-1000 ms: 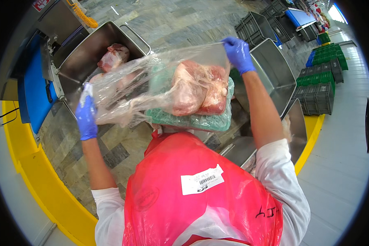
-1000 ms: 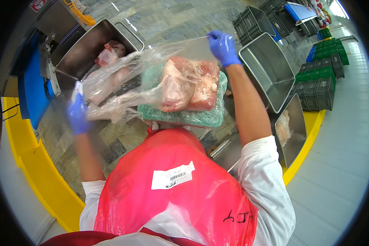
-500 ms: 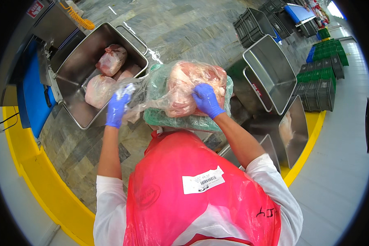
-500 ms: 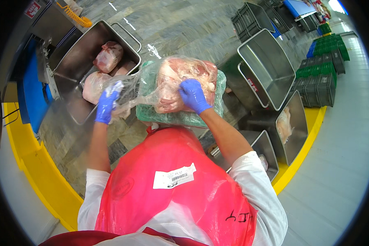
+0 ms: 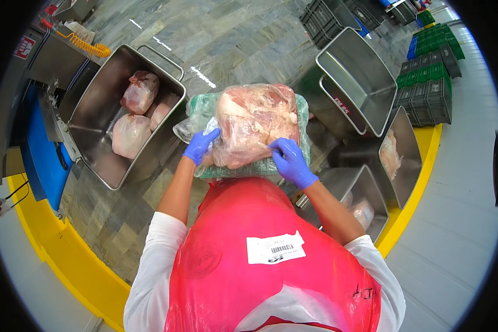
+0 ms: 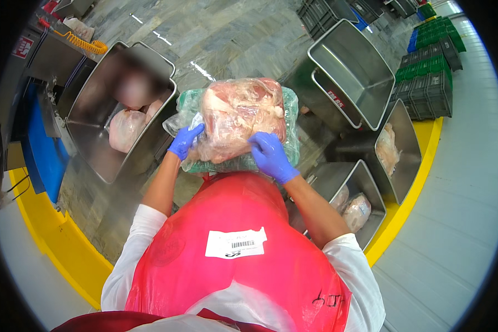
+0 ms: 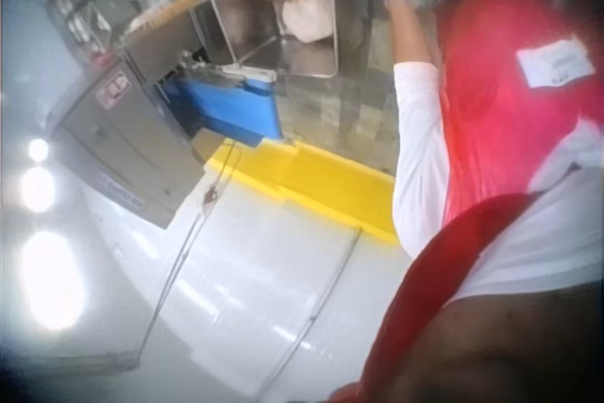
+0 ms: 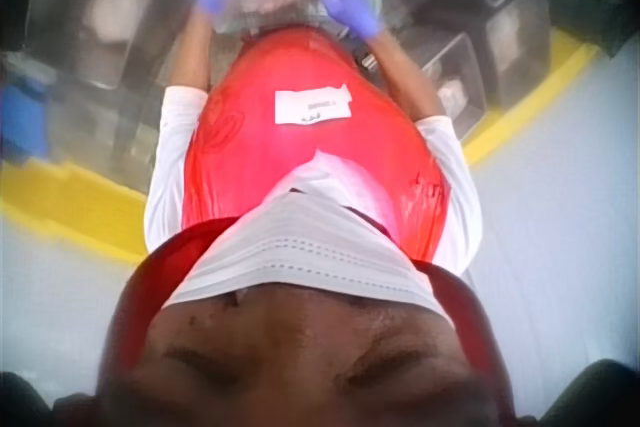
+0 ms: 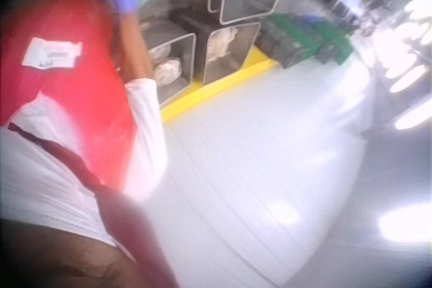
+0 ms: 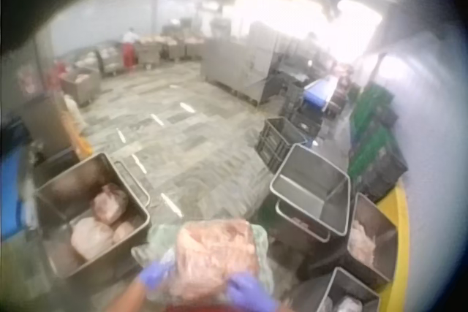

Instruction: The person removes a large piece of raw meat from a plastic bag, places it on a green cutting board, and uses a knife to trim fat and connective tissue from the meat. The trimmed pieces are placed into a metal bin.

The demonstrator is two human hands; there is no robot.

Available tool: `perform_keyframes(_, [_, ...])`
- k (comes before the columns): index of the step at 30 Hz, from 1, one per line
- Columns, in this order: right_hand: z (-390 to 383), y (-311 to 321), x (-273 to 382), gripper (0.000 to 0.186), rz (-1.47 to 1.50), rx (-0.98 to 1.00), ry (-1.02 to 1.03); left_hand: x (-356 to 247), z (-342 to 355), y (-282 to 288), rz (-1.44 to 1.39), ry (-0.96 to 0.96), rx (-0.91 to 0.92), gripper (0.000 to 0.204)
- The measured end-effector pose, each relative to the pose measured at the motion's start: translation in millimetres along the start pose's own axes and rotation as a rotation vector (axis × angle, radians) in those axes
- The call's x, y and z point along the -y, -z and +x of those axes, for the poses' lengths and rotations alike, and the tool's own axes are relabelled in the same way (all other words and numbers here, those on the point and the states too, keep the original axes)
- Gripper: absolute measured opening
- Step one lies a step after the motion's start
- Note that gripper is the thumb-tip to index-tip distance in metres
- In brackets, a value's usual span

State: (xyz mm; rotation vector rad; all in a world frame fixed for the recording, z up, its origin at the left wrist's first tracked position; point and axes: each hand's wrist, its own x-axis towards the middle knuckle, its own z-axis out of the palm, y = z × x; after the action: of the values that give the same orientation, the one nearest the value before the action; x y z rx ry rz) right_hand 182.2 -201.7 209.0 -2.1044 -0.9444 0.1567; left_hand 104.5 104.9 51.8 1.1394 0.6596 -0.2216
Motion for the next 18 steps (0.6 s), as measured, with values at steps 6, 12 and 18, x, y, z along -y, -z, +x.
perform_keyframes(6, [4, 15, 13, 0.011, 0.042, 0.080, -0.031, 1, -24, 1, 0.310, -0.117, -0.066, 0.036])
perform_keyframes(12, [-35, 32, -20, 0.032, 0.115, 0.197, -0.423, 18, -31, -3, 0.780, -0.244, -0.306, 0.038])
perform_keyframes(18, [33, 0, -103, 0.033, -0.432, -0.097, -0.358, 27, -19, -23, 0.168, -0.374, -0.181, 0.039])
